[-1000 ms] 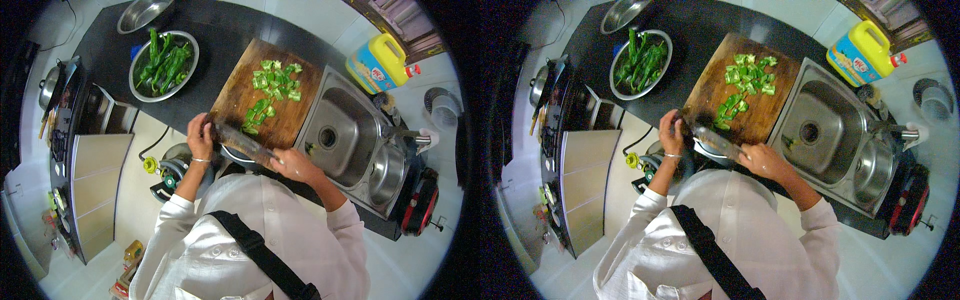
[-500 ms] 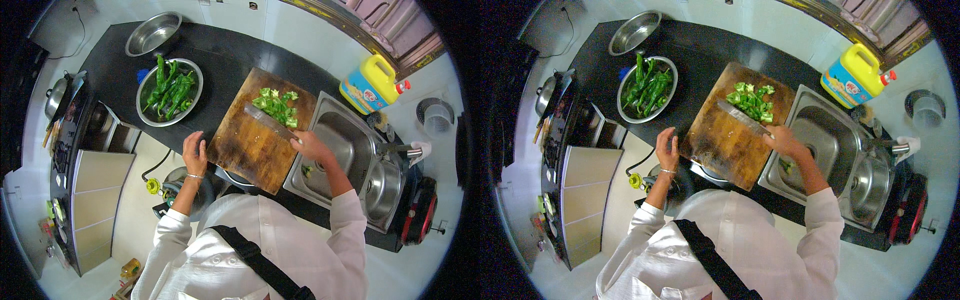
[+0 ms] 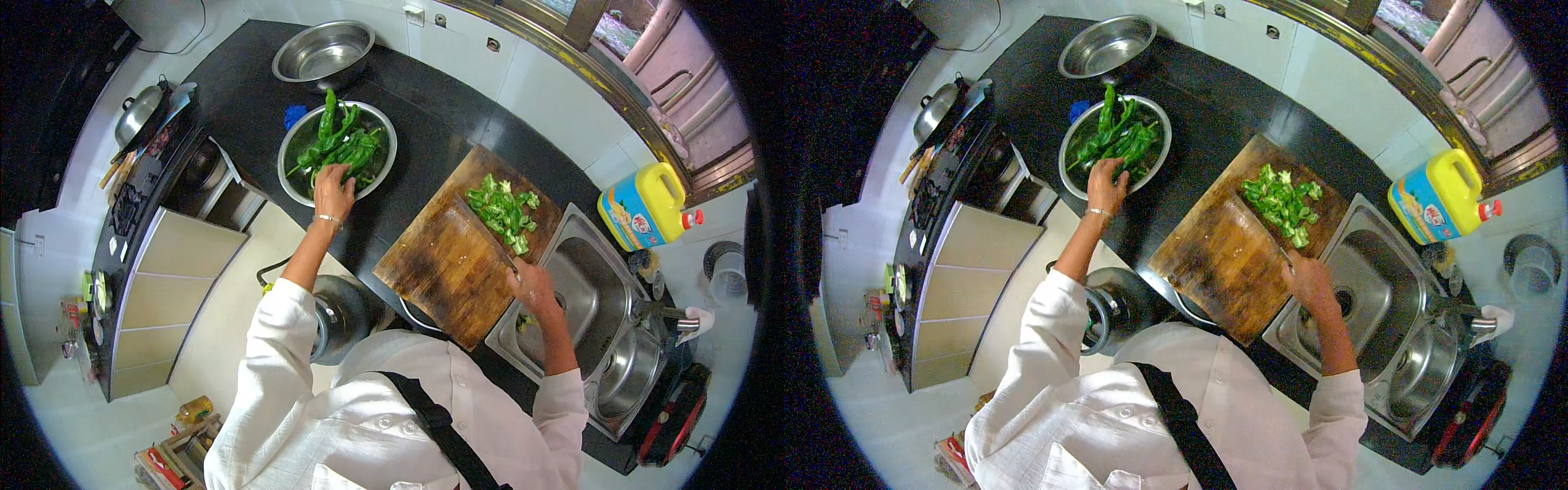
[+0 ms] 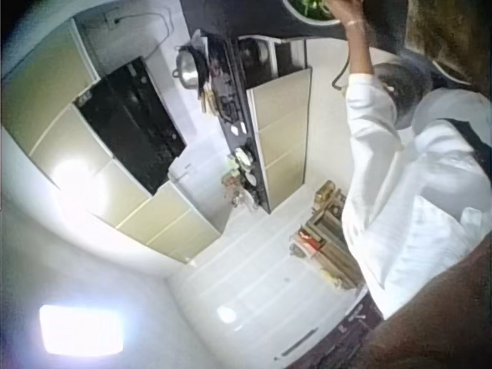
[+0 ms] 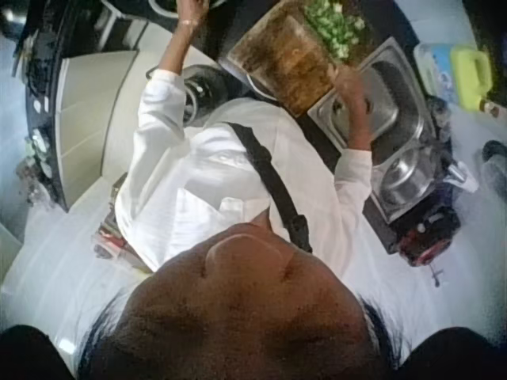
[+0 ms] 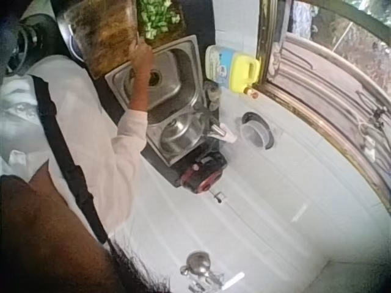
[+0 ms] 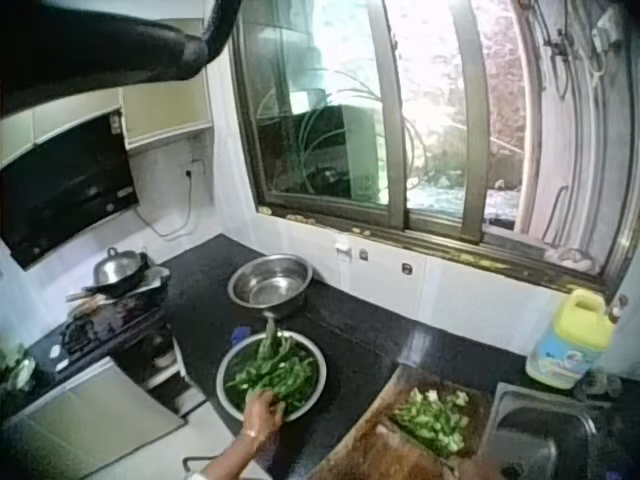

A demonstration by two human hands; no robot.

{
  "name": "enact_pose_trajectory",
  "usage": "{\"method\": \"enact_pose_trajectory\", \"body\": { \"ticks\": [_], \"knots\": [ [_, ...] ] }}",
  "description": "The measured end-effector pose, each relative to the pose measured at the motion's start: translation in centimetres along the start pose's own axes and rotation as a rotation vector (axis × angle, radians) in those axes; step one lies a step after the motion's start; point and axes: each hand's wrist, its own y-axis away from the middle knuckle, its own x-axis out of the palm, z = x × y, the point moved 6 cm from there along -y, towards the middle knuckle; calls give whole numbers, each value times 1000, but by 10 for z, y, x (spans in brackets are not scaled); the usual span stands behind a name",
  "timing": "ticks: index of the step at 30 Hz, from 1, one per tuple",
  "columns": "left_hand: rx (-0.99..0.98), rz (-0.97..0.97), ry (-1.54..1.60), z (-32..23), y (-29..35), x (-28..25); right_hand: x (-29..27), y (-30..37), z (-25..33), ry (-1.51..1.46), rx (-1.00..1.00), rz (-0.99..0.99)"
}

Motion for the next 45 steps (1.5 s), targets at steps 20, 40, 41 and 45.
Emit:
{"method": "enact_pose_trajectory", "body": {
  "ticks": [20,40,41,45],
  "knots": [
    [272,395,509,-136,5,4,6,4,-38,-253,68,-68],
    [719,502,47,-158,102,115,15,68,-20,-553,113,-259],
    [622,594,68,-152,100,119,15,70,-19,-559,109,-262],
    [314,628,131,-140,110,109,4,75,2,-613,126,-215]
  ]
}}
